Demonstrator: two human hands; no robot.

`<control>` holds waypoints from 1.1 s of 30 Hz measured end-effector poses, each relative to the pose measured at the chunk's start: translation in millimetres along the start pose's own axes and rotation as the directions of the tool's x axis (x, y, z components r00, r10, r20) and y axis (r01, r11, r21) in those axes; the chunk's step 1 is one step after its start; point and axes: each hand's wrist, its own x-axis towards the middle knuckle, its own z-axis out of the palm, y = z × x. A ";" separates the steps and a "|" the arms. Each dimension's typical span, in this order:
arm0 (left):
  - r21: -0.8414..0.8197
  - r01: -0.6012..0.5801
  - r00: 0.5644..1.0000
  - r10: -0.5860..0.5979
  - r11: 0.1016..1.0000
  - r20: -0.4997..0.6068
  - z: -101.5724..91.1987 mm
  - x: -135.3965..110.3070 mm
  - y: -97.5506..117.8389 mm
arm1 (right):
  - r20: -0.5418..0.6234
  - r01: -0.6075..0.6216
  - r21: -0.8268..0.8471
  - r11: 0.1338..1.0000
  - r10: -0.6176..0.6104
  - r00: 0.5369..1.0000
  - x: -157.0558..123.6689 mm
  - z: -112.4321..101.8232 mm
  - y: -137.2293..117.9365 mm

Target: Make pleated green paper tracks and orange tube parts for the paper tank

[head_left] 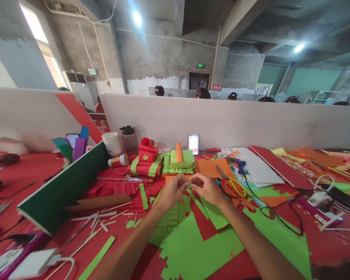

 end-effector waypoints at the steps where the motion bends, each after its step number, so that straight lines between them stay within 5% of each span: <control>1: -0.001 -0.002 1.000 0.002 1.000 0.006 -0.1 -0.1 1.3 | -0.011 -0.003 -0.003 1.000 0.003 1.000 0.2 0.1 0.5; 14: -0.139 0.045 0.997 -0.035 0.989 0.070 -0.1 2.1 3.2 | -0.098 0.094 -0.135 0.986 -0.107 0.989 -0.1 -0.3 -2.8; 22: -0.148 0.040 0.999 -0.044 0.988 -0.030 -1.2 4.4 2.3 | 0.026 -0.005 0.064 0.998 0.003 1.000 0.6 0.8 4.1; 33: -0.083 0.050 0.998 -0.053 0.995 -0.034 -2.2 3.0 3.2 | -0.063 -0.030 0.049 0.998 0.033 0.997 3.7 -0.7 11.8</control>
